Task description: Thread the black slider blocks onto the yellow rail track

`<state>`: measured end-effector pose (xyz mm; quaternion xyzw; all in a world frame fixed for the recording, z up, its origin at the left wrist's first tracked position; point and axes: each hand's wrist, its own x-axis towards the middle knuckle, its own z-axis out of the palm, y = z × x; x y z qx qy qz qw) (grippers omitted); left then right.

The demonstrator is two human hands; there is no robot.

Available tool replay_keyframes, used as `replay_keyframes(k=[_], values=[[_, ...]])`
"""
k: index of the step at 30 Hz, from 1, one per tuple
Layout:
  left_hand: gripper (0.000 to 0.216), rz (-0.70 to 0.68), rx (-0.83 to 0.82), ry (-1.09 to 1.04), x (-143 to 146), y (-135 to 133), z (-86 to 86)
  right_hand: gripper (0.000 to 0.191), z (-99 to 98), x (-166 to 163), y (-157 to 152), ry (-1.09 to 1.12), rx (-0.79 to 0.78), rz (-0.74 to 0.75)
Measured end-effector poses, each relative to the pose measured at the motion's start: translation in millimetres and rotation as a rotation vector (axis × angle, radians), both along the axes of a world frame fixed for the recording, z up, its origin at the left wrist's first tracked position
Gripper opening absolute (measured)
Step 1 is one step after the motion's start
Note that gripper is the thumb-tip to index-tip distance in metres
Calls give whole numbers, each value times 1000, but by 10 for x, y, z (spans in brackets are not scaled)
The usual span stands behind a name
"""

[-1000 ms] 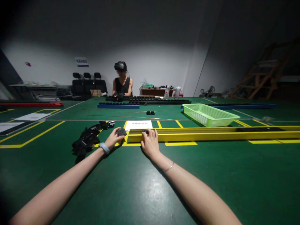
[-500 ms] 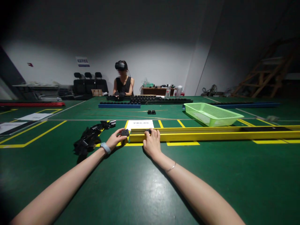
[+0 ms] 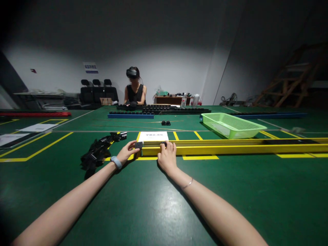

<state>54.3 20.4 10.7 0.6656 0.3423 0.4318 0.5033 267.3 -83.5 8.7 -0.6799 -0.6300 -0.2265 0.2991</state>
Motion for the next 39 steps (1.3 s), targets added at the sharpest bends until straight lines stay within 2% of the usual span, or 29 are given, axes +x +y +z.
replay_keyframes(k=[9, 21, 27, 34, 39], values=[[69, -30, -2, 14, -20, 42, -43, 29, -12, 2, 7, 1, -7, -2], [77, -117, -67, -76, -8, 34, -40, 28, 13, -1, 5, 10, 8, 48], [76, -131, -108, -128, 6, 34, -54, 31, 76, -17, -27, -17, 28, 186], [61, -132, -62, -113, 11, 26, -52, 33, 111, -22, -54, -43, 4, 426], [59, -204, -47, -73, 10, -8, -29, 34, 122, -25, -48, -57, -40, 574]])
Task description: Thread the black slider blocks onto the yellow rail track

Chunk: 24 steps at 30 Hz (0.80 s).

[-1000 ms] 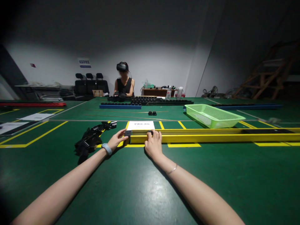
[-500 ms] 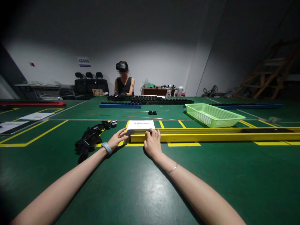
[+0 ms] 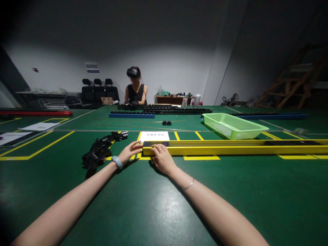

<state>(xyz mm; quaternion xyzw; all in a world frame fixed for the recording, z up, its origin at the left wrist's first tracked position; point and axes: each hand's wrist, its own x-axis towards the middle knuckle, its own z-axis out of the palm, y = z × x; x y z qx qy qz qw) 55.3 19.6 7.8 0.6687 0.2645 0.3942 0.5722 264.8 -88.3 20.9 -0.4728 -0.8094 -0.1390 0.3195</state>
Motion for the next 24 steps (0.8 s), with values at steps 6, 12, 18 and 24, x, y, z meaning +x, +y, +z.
replay_keyframes(k=[6, 12, 18, 24], values=[[61, -103, 31, 33, 6, -36, 2, 45, 13, 0, 3, -21, -31, 54], [66, -115, 22, 84, 6, -32, -9, 47, 51, -24, -20, -100, -51, 27], [55, -10, 15, 17, 1, 27, -20, 52, 33, -35, -14, -104, -40, -28], [42, 38, -24, 31, 13, 41, -41, 53, 14, -30, -3, -80, -14, -95]])
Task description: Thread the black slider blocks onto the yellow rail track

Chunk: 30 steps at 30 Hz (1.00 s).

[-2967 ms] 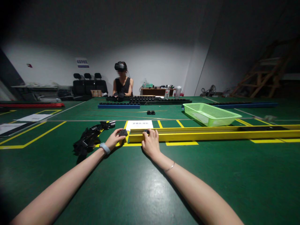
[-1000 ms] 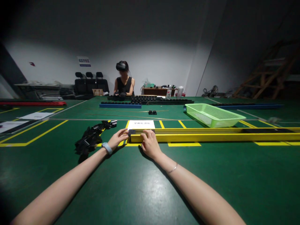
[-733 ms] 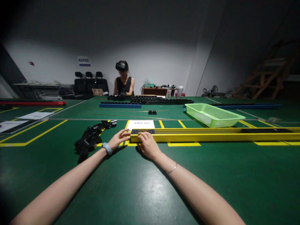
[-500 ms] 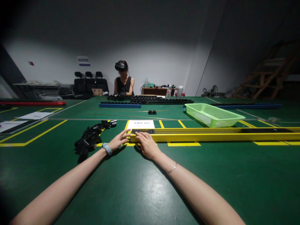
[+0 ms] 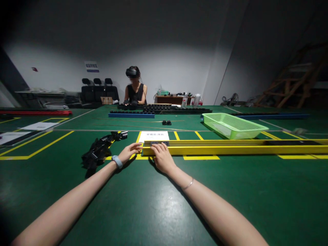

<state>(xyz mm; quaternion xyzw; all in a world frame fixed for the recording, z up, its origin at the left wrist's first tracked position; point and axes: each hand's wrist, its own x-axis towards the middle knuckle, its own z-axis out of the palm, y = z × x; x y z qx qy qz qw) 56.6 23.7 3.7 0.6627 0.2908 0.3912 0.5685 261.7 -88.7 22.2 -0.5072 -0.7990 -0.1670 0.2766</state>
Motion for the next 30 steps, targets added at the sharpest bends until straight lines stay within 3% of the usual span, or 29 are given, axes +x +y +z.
replay_keyframes(k=[11, 30], values=[[33, 11, -23, 9, -1, 17, -20, 61, -19, 23, 8, -12, 20, -133], [30, 41, -12, 35, 3, -8, 6, 55, -20, 15, 7, 9, 27, -187]])
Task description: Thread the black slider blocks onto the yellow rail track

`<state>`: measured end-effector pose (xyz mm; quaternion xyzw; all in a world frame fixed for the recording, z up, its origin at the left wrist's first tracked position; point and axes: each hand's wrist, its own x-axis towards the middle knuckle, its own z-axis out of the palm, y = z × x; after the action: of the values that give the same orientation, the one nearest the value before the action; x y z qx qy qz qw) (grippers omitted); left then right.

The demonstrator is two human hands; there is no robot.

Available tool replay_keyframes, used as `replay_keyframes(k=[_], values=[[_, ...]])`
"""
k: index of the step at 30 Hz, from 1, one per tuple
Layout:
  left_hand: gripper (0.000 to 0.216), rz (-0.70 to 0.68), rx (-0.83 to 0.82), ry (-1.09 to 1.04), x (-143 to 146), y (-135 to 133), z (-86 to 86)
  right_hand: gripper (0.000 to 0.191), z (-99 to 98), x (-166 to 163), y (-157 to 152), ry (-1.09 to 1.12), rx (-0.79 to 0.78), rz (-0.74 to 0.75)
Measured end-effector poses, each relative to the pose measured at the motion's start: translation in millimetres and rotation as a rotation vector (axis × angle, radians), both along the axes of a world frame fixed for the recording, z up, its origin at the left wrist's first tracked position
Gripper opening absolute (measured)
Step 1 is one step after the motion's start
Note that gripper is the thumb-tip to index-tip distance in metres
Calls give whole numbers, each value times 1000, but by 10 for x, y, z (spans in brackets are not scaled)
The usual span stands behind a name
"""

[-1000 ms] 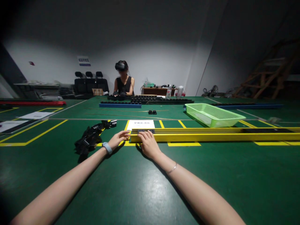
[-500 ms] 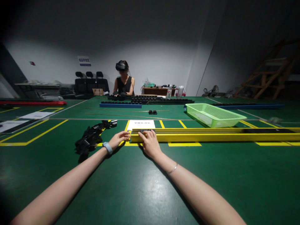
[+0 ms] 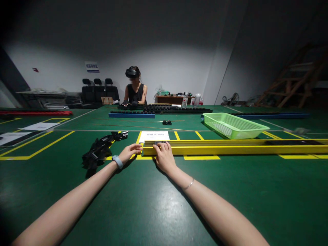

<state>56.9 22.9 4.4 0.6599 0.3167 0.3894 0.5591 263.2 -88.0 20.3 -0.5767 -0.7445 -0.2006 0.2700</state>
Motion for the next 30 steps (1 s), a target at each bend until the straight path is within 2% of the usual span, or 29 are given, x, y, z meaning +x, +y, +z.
replay_keyframes(k=[30], values=[[32, 11, 4, 31, 3, -17, 18, 33, 30, 24, 21, -17, 41, -185]])
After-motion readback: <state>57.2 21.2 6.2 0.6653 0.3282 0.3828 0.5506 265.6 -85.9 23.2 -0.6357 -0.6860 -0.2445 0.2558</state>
